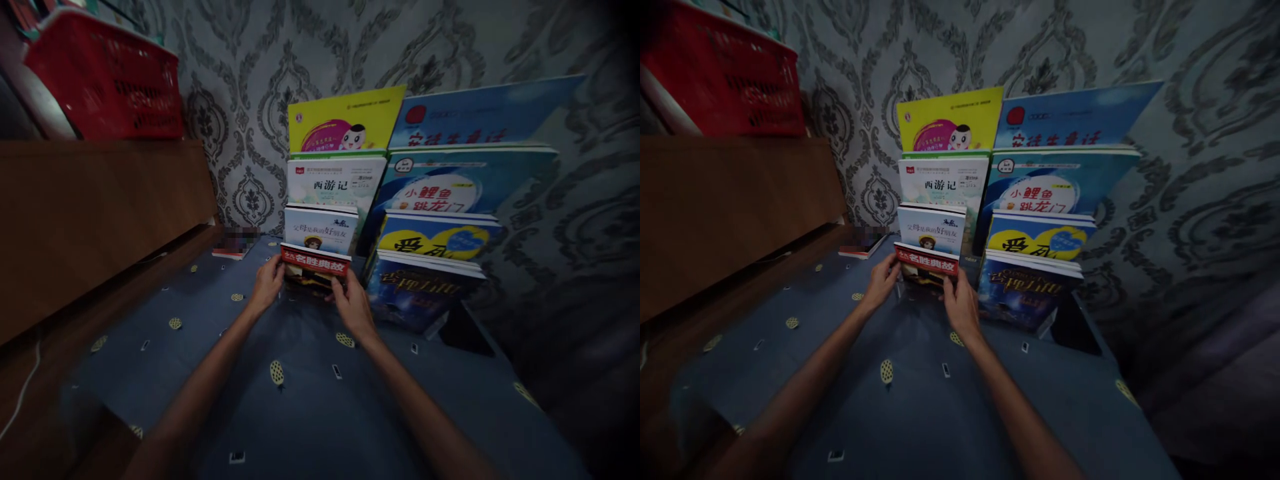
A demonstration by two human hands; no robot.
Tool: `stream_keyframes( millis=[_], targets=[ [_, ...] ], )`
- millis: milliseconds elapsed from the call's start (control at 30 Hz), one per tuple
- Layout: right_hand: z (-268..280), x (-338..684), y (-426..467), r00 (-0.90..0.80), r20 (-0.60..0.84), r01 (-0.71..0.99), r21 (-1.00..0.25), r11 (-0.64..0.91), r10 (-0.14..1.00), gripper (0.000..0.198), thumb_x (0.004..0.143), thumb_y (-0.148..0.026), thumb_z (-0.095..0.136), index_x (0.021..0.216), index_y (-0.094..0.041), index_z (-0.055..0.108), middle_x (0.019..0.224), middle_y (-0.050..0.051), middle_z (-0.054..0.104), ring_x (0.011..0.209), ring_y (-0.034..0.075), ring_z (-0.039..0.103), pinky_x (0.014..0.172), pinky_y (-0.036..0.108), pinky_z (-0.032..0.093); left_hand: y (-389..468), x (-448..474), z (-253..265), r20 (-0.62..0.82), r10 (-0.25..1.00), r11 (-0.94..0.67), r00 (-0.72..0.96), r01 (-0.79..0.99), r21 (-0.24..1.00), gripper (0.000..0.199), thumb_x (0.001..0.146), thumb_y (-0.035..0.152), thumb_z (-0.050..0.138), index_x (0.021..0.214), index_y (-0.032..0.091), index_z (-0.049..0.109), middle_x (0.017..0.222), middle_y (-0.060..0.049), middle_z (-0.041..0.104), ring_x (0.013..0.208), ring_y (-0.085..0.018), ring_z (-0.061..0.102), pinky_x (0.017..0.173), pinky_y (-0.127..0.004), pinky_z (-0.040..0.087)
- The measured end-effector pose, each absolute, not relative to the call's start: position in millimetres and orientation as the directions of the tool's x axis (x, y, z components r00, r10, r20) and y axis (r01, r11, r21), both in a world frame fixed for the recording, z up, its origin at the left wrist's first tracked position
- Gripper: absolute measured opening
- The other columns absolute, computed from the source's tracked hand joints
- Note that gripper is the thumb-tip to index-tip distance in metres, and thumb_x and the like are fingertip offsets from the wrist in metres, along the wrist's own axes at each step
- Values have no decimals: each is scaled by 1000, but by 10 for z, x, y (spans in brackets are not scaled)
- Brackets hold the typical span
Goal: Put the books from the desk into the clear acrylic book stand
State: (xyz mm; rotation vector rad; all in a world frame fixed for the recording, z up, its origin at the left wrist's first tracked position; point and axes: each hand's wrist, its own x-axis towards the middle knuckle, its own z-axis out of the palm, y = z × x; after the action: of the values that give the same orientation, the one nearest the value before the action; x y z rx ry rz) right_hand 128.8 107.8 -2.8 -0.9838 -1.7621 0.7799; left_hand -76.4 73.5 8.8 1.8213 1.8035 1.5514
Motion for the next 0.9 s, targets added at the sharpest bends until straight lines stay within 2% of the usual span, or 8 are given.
stream_keyframes(
  millis=[133,233,333,600,767,900],
  targets=[
    [-124,1262,1118,-81,506,278,-816,507,859,42,94,-41,42,128,-16,48,103,13,72,65,24,69,76,42,55,781,-806,108,598,751,-314,-281,645,697,20,93,21,48,101,16,65,101,-7,72,93,-21,65,80,-29,48],
    [-199,1257,1184,3,607,340,-748,570,795,33,93,-38,46,118,-19,53,99,11,71,82,26,68,82,44,54,830,-835,109,629,714,-325,-306,651,686,15,91,19,50,95,18,64,94,-5,72,88,-20,66,77,-28,48],
    [-257,1242,1244,13,656,392,-698,600,755,26,93,-37,44,108,-20,57,102,12,69,95,28,65,85,46,53,863,-830,76,645,707,-330,-292,670,665,15,92,19,49,95,19,64,93,-5,72,87,-20,66,76,-29,48],
    [-342,1213,1340,-9,624,376,-722,581,781,27,92,-37,44,106,-20,59,87,10,71,78,28,68,75,44,54,863,-776,38,673,698,-312,-246,741,595,14,89,17,50,98,19,62,90,-4,67,81,-18,62,73,-29,49],
    [-323,1224,1329,-16,639,364,-712,600,769,27,92,-37,45,106,-20,60,90,10,71,84,28,68,79,43,54,869,-774,30,681,692,-318,-239,747,584,13,88,19,53,99,20,60,89,-3,65,79,-17,60,71,-28,48],
    [-284,1218,1294,-16,651,339,-711,617,759,34,91,-34,45,119,-19,57,100,11,71,88,28,68,83,44,54,884,-771,-6,686,687,-329,-240,739,588,27,88,18,53,114,22,57,95,-3,66,82,-18,61,75,-29,49]
  ],
)
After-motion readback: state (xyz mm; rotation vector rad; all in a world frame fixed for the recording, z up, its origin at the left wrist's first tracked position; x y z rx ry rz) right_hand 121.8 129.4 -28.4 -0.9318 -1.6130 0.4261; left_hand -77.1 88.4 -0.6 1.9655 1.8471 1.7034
